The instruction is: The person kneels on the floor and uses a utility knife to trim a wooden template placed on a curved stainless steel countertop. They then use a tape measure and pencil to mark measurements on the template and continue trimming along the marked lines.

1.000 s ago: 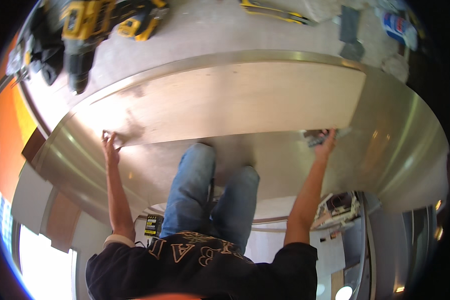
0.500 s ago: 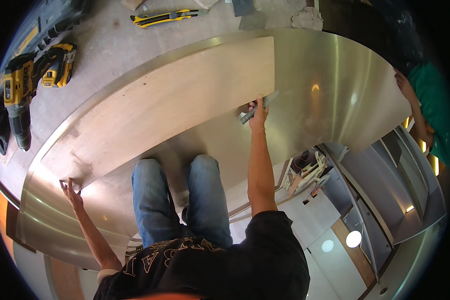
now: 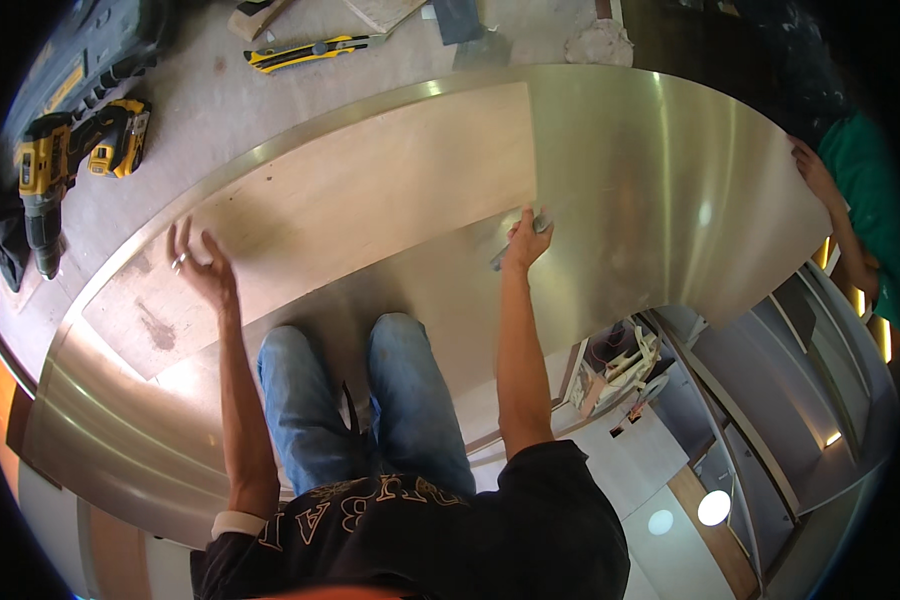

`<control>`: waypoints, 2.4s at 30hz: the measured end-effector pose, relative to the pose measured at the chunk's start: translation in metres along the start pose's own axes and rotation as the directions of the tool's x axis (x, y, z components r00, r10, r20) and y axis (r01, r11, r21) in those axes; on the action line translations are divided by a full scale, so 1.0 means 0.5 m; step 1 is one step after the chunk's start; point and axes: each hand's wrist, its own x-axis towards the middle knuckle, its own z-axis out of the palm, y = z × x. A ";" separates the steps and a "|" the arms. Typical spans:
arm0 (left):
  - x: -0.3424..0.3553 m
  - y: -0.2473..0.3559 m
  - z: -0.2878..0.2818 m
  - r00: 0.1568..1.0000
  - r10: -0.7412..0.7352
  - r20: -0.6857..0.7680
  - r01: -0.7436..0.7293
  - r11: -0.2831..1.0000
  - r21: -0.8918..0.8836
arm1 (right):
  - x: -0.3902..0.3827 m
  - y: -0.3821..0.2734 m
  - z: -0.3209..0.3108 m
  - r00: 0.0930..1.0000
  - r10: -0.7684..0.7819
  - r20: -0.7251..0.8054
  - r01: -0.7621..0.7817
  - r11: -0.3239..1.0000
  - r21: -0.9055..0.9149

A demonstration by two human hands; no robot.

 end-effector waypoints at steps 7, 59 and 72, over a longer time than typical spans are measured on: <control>-0.002 0.092 0.159 0.991 0.031 -0.133 -0.002 0.977 0.213 | 0.235 -0.252 0.193 0.664 -0.533 0.525 0.722 0.640 -0.264; 0.000 0.100 0.159 0.997 -0.068 -0.029 0.074 0.929 0.364 | 0.190 -0.457 0.375 0.527 -0.259 0.810 0.406 0.913 0.029; -0.001 0.099 0.158 0.997 -0.074 0.014 0.064 0.932 0.357 | 0.199 -0.438 0.363 0.533 -0.387 0.753 0.580 0.815 0.009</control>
